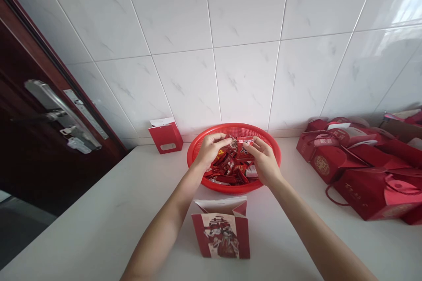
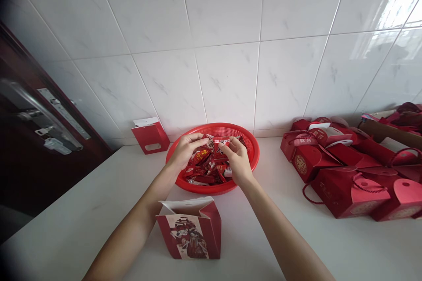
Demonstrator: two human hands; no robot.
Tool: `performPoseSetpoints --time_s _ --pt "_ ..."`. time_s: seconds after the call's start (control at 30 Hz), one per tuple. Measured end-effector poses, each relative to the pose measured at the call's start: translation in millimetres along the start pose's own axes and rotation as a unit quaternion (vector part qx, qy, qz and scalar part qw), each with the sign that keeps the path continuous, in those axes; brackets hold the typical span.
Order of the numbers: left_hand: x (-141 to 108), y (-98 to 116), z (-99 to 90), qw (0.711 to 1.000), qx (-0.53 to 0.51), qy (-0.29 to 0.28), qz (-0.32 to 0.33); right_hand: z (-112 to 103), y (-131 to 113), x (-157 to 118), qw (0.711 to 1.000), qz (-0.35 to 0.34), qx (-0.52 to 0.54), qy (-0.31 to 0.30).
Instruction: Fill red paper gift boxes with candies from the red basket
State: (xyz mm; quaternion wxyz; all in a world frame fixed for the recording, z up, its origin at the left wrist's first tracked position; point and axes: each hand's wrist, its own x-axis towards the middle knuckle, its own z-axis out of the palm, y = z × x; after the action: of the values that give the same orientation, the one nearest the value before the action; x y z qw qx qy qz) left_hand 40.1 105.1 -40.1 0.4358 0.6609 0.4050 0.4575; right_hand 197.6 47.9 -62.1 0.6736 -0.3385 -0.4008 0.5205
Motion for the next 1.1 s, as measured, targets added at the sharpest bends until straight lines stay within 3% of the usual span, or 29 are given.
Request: performPoseSetpoints --time_s 0.5,0.63,0.77,0.87,0.93,1.0,1.1 --pt "6 -5 1.0 0.998 0.013 -0.06 0.027 1 2 1 1.0 -0.008 -0.005 0.018" --pt "10 -9 -8.2 0.989 0.136 -0.062 0.015 1 3 2 0.999 -0.009 -0.008 0.042" --pt "14 -17 -22.5 0.946 0.318 -0.066 -0.007 -1 6 2 0.998 -0.021 -0.008 0.055" --pt "16 -20 -27.7 0.93 0.364 -0.049 0.016 -2 8 2 0.998 -0.015 -0.01 0.066" --pt "15 -18 -27.3 0.931 0.351 -0.099 0.023 -2 8 3 0.997 -0.013 -0.012 0.075" --pt "12 -13 -25.2 0.919 0.337 -0.204 0.005 -2 9 4 0.997 -0.016 -0.007 0.079" --pt "7 -6 -21.2 0.863 0.352 -0.358 -0.045 0 10 5 0.997 -0.024 0.011 0.076"
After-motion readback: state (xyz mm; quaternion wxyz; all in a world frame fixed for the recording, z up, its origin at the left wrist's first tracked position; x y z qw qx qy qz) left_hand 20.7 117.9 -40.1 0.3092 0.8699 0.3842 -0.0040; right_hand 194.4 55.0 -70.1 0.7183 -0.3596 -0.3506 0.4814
